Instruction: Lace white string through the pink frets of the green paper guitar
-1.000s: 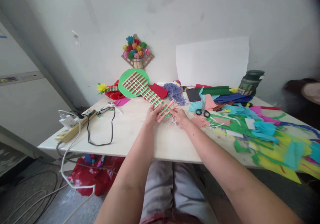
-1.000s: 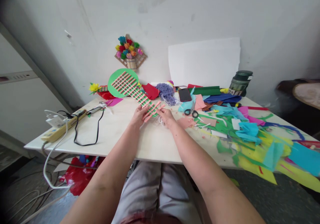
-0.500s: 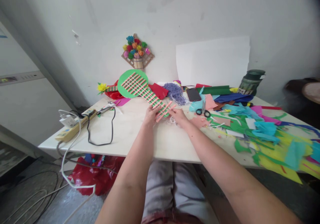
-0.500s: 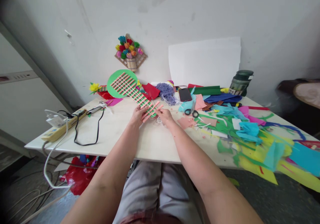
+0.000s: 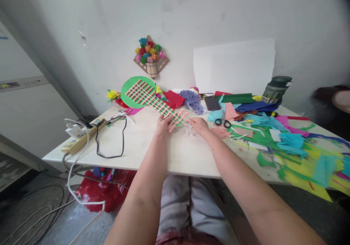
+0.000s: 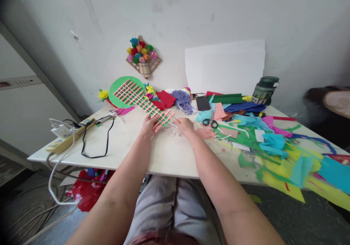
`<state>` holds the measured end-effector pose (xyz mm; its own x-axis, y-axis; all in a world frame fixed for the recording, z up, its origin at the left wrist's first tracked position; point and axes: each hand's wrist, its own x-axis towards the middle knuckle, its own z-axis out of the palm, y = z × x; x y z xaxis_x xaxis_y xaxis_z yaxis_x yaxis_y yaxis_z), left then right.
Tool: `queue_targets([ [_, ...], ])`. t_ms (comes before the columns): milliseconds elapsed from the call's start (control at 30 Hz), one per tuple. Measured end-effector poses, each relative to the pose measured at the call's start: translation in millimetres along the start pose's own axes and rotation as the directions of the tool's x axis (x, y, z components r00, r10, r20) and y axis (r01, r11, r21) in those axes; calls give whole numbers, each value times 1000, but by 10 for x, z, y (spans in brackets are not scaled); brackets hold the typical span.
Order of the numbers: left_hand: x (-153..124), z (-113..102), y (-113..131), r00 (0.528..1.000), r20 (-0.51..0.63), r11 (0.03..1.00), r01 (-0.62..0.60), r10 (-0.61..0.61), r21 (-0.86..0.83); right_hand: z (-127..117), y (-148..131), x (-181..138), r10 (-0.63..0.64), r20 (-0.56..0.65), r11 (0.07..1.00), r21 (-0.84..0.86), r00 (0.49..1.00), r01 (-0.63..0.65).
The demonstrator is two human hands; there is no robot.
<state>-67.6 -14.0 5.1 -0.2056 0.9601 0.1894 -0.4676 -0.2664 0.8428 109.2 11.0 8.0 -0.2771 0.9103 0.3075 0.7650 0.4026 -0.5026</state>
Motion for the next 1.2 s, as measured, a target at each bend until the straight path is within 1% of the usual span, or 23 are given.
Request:
queue_targets([
  [133, -31, 41, 35, 1000, -8, 1000, 2, -2, 4, -55, -29, -28, -57, 3, 991, -123, 998, 57],
  [267, -40, 48, 42, 1000, -12, 1000, 1, -1, 10, -74, -57, -51, -72, 36, 984, -163, 997, 77],
  [333, -32, 37, 33, 1000, -4, 1000, -5, 5, 6, -72, -65, -62, -86, 31, 981, -173, 996, 90],
  [400, -22, 27, 23, 1000, 1, 1000, -13, 13, 3, -68, -65, -73, -126, 16, 975, -181, 992, 127],
  [500, -10, 20, 8, 1000, 9, 1000, -20, 20, 5, -63, -57, -82, -217, 15, 951, -222, 976, 215],
  [633, -2, 26, -9, 1000, 3, 1000, -21, 21, 14, -48, -84, -84, -241, 50, 912, -331, 969, 244],
  [833, -6, 28, -6, 1000, 4, 999, -23, 23, 35, -34, -232, -122, -271, 130, 868, -394, 954, 301],
  [900, -9, 27, 0, 1000, -5, 999, -21, 21, 39, -40, -267, -141, -267, 115, 860, -420, 957, 291],
  [1033, -14, 32, 1, 1000, 3, 999, -9, 9, 30, -40, -291, -162, -318, 21, 846, -444, 948, 294],
  [1133, -16, 37, -4, 1000, 3, 1000, -14, 14, 26, -20, -296, -165, -348, 19, 833, -451, 937, 319],
  [1200, -17, 40, -8, 1000, 4, 999, -21, 21, 28, -9, -302, -165, -344, 12, 840, -442, 939, 313],
])
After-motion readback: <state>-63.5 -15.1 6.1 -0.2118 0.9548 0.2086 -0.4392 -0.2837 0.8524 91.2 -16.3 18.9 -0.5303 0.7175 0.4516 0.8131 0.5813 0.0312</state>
